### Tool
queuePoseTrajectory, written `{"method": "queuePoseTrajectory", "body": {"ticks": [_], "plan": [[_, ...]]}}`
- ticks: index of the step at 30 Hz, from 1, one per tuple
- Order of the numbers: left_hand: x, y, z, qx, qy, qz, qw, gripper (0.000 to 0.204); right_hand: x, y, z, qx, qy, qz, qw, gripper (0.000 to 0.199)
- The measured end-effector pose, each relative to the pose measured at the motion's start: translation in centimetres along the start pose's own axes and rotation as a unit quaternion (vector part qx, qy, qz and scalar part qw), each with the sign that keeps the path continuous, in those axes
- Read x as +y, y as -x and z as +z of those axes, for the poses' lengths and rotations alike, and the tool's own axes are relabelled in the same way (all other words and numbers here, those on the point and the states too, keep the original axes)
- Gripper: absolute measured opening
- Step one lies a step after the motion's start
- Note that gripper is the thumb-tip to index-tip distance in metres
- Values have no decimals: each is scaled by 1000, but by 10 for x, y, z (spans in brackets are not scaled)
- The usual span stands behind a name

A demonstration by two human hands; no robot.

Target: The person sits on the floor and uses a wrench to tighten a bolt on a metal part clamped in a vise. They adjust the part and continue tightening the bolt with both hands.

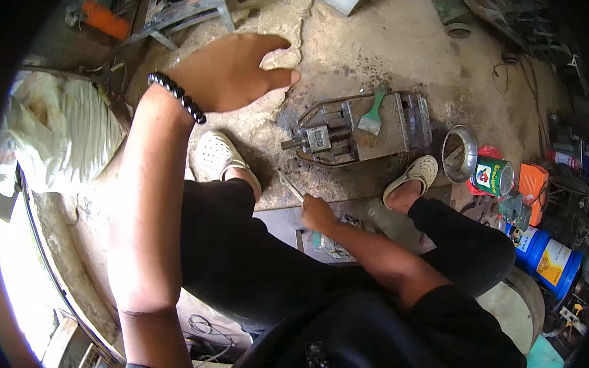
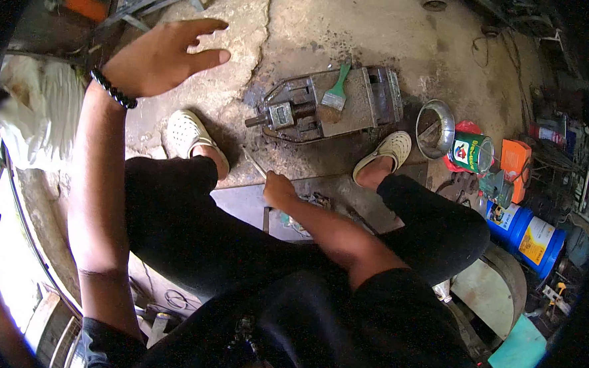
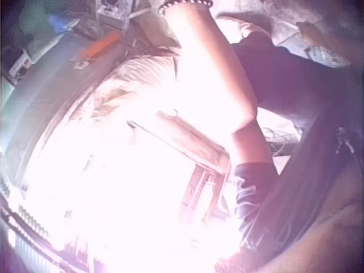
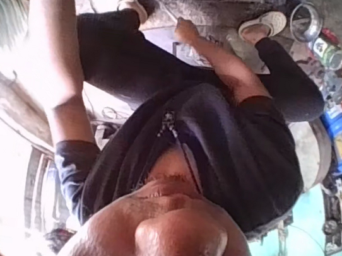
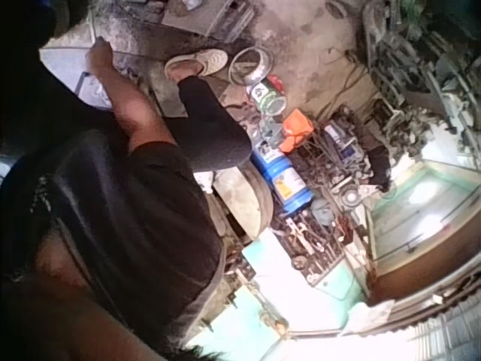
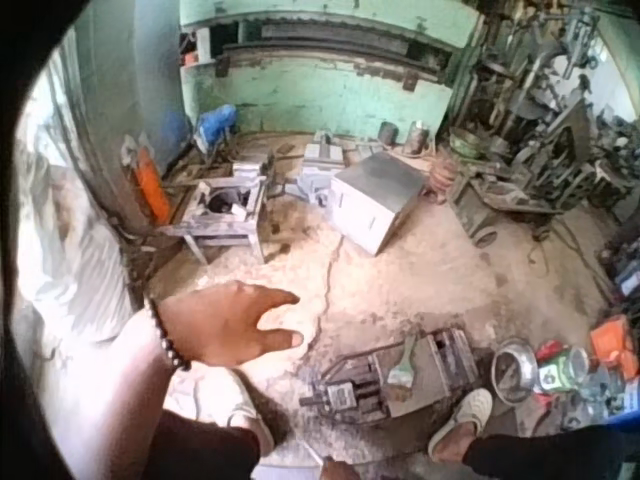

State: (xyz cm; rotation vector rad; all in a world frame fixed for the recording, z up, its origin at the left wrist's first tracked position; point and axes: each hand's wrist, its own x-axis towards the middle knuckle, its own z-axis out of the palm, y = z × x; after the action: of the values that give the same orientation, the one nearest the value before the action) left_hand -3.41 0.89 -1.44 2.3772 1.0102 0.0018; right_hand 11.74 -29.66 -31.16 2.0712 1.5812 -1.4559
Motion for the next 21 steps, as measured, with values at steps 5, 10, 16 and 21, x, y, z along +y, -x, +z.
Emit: {"method": "queuePoseTrajectory", "body": {"ticks": [5,10,16,21], "plan": [[-6,-5,1,37,1,19,999,59,-32,34,-115,39,29,-98,994,30],[-4,-6,-2,57,-8,35,998,57,-82,4,-248,-12,171,-144,975,24],[-6,-5,-2,53,8,9,999,57,-153,-105,-293,-89,309,-133,937,22],[-19,-1,1,66,4,1,998,57,-177,-175,-260,-220,346,-7,912,18]]}}
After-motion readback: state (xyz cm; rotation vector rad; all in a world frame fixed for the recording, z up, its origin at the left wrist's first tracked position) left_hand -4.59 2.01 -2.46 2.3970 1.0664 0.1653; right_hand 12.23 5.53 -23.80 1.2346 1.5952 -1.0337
